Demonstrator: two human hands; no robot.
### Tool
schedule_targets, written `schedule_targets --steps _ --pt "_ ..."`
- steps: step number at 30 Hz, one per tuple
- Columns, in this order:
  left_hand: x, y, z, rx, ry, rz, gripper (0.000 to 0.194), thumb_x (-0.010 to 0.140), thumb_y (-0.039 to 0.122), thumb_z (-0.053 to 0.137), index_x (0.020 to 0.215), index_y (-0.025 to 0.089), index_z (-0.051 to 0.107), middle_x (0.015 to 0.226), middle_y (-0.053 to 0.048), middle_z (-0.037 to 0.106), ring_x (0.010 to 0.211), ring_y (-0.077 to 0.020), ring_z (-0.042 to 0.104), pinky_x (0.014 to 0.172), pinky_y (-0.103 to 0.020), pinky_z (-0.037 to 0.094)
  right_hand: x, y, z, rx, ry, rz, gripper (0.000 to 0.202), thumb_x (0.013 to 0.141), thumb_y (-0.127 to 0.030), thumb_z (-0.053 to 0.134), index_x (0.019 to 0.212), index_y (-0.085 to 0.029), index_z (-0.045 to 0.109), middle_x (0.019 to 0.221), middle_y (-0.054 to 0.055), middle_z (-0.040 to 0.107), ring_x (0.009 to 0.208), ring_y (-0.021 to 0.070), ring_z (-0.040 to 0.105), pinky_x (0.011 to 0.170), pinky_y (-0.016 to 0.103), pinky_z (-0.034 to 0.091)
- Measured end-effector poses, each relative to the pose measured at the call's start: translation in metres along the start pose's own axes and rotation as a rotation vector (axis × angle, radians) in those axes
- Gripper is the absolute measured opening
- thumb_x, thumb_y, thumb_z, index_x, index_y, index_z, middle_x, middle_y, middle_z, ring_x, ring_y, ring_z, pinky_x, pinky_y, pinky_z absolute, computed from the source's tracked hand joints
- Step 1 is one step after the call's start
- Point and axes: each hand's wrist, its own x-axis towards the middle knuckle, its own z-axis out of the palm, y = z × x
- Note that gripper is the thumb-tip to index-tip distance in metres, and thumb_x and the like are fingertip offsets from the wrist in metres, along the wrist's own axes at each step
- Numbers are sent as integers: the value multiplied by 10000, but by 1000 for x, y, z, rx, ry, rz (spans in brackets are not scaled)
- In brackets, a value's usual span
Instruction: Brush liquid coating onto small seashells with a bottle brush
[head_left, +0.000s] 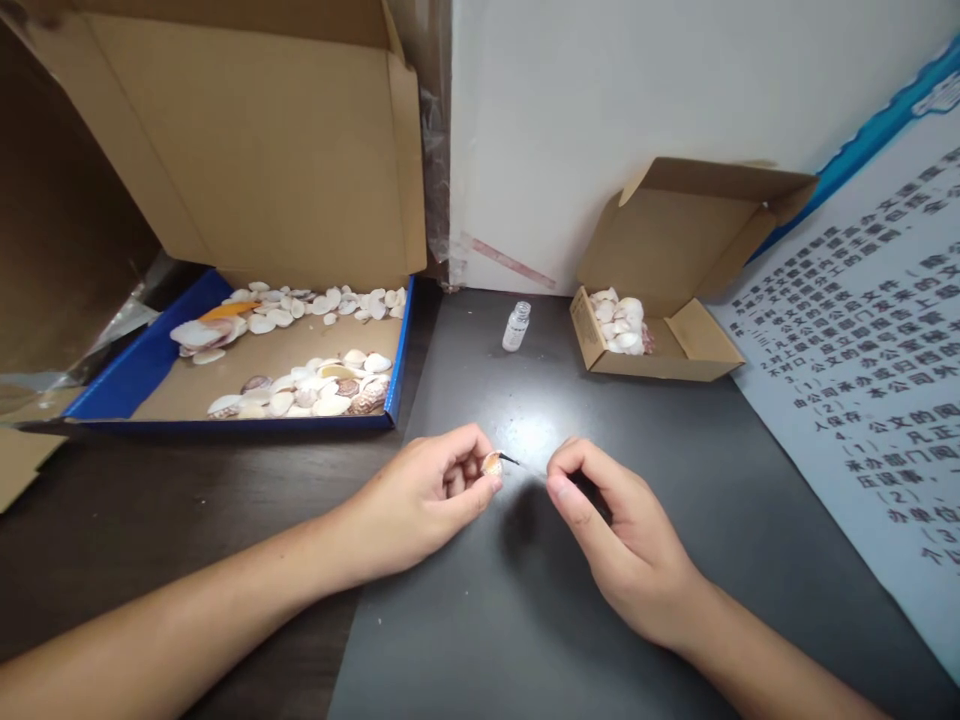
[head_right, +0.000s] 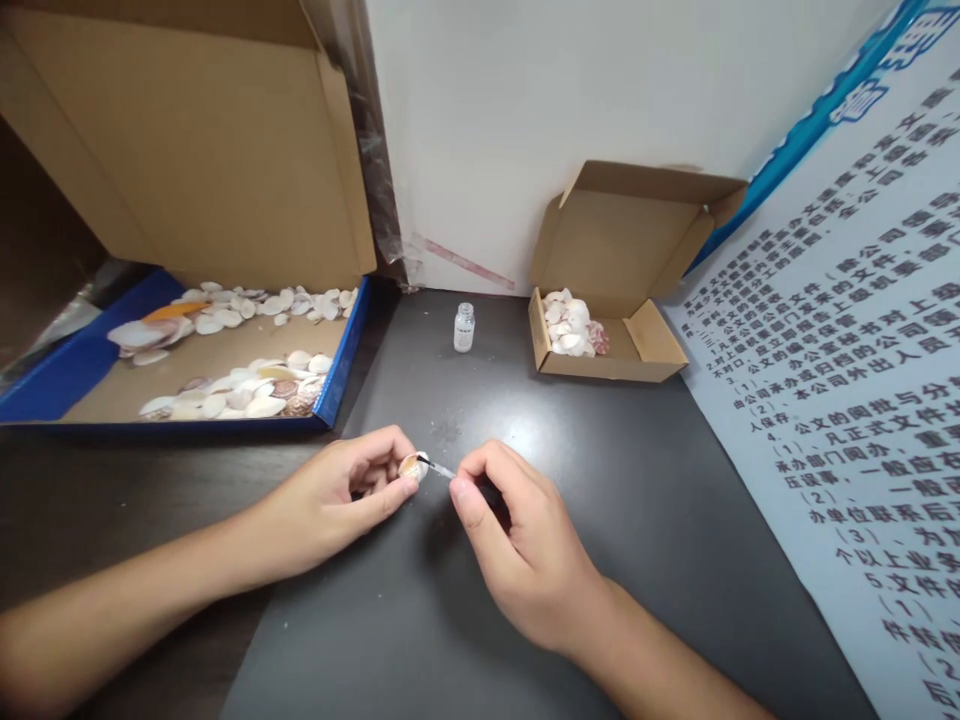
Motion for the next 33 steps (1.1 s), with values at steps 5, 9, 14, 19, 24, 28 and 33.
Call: schedule_targets --steps 5,9,14,19,24,28,33 --pt "-2 -2 0 -3 -3 13 107 931 270 530 871 185 505 679 71 455 585 -77 401 532 -205 344 -1 1 2 35 -21 23 204 1024 -274 441 831 -221 481 710 -48 464 623 109 436 585 236 362" --pt "-1 -1 -1 -35 -27 2 84 927 246 523 875 184 502 688 71 452 579 -72 396 525 -201 340 3 3 3 -38 -16 55 208 1024 -270 439 828 -216 485 722 -40 480 643 113 452 598 238 366" --pt "2 2 -1 -82 -38 -52 109 920 275 544 867 182 529 660 68 477 558 -74 438 523 -209 358 1 4 3 -24 73 50 211 1030 -277 423 834 -222 478 709 -44 453 618 116 433 576 240 361" --pt "2 2 -1 -37 -46 -76 137 906 299 563 856 173 543 669 49 534 556 -80 461 523 -217 367 0 3 5 -25 39 12 184 1018 -259 438 845 -223 489 742 -35 480 652 123 458 610 243 381" --pt "2 3 -2 -54 -59 -80 120 907 290 546 875 175 535 697 41 563 550 -79 467 512 -217 359 5 3 3 -85 107 67 204 1018 -268 436 826 -217 486 733 -30 485 650 126 461 599 247 370" --pt "2 6 -2 -63 -51 -85 115 901 283 551 861 177 529 665 56 525 539 -77 450 511 -217 350 4 2 1 -48 111 39 194 1016 -256 442 832 -219 494 746 -26 495 659 127 471 603 248 374" --pt "2 9 -2 -77 -47 -68 109 898 270 548 842 183 514 594 82 464 517 -77 419 507 -217 336 3 2 1 -17 92 -15 168 982 -218 523 820 -215 568 761 -16 544 682 128 510 623 250 393"
